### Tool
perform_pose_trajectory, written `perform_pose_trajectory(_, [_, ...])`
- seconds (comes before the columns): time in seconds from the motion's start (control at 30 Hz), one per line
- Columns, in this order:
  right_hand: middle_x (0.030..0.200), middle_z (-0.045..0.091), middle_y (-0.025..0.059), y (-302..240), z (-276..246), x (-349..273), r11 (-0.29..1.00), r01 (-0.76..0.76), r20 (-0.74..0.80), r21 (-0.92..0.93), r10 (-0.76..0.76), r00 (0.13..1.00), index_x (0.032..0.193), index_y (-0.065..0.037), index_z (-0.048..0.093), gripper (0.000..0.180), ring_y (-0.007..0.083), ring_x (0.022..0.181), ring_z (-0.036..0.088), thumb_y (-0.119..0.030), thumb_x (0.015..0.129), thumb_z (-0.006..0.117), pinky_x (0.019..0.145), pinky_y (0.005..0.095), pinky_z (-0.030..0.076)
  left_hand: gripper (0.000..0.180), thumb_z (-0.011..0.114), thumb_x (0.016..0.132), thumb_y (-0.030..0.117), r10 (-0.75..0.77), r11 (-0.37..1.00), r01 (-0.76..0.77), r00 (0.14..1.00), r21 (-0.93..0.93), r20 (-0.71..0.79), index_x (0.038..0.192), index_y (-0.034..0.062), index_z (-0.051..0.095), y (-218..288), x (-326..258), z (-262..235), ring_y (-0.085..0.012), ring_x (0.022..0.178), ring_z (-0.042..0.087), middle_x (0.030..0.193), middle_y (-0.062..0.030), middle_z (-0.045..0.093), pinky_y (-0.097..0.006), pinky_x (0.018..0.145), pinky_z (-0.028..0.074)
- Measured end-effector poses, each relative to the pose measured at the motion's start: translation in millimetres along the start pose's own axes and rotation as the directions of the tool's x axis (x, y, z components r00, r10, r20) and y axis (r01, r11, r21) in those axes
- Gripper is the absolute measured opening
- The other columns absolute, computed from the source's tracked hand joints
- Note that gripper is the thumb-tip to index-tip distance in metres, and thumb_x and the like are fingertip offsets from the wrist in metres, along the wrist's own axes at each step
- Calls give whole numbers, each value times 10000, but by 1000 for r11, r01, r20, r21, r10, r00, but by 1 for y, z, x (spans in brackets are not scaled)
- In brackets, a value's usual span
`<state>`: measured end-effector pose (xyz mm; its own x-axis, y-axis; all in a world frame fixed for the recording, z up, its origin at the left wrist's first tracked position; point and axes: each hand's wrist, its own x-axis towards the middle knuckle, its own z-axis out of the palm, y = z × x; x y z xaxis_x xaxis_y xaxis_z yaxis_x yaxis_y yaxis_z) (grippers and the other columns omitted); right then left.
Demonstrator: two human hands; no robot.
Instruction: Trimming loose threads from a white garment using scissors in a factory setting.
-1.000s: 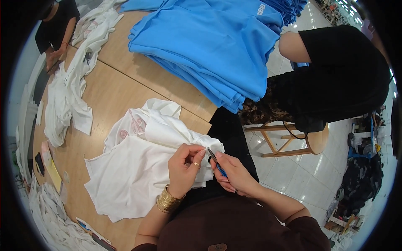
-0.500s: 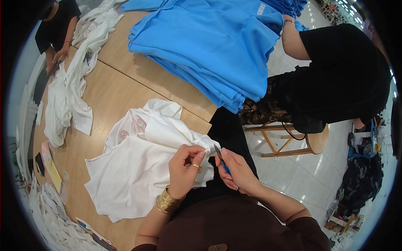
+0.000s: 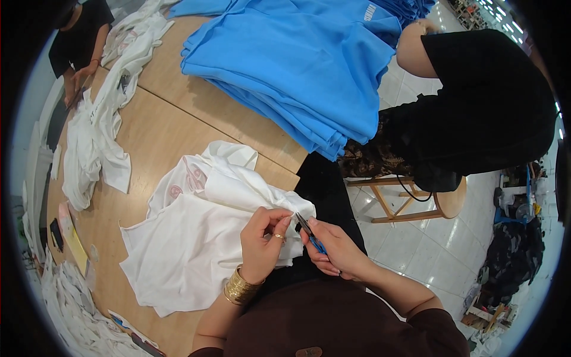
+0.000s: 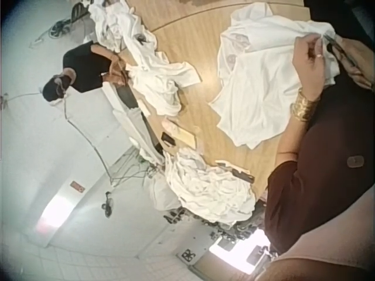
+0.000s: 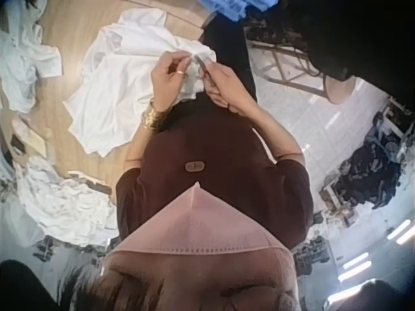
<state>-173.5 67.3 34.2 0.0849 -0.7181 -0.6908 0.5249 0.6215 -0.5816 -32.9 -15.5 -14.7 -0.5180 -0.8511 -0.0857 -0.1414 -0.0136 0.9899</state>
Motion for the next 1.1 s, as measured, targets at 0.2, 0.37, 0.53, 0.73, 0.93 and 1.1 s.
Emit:
perform_pose_trajectory(0.2, [503,315,-26,-1,-2,2,987,-90,33,136,86,996,895,-67,459,397,46,321,235,-406,1005,285,290,201,221,98,615,839,10,83,993,-82,996,81,-9,935,18,630,-5,-1,1,-127,608,571,753,-59,548,-242,565,452])
perform_pose_trajectory(0.37, [500,313,-28,3,-5,8,971,-18,-25,237,24,999,887,-70,458,402,49,320,233,-416,1003,287,296,203,217,79,610,853,26,68,991,-72,997,111,42,931,16,619,-2,-3,0,-113,619,567,764,-49,551,-235,568,459])
perform_pose_trajectory(0.53, [502,314,-26,1,-1,0,988,-16,-2,152,16,1000,900,-67,458,397,51,326,239,-414,1003,295,300,202,221,89,583,899,81,-136,975,140,990,-171,37,959,16,595,-1,-3,2,-44,647,516,786,2,536,-189,545,464])
perform_pose_trajectory(0.73, [513,320,-22,3,-3,0,992,-55,29,116,52,998,913,-61,459,397,52,331,241,-409,1005,290,298,201,223,93,581,899,76,-129,980,134,991,-147,40,968,15,595,-1,-3,3,-43,651,511,787,0,532,-188,547,472])
perform_pose_trajectory(0.93, [520,322,-19,2,-3,1,993,-65,28,97,62,998,914,-56,458,399,51,330,241,-407,1004,291,294,203,226,91,584,896,68,-105,985,108,994,-134,32,965,10,597,-5,-3,3,-46,636,509,778,-4,528,-190,542,456])
perform_pose_trajectory(1.1, [520,322,-19,3,-3,1,992,-79,27,99,77,997,912,-56,458,401,51,329,239,-412,1002,296,292,203,222,91,585,897,69,-112,985,113,994,-127,22,966,11,597,-4,-3,3,-46,630,510,780,-4,534,-191,542,450])
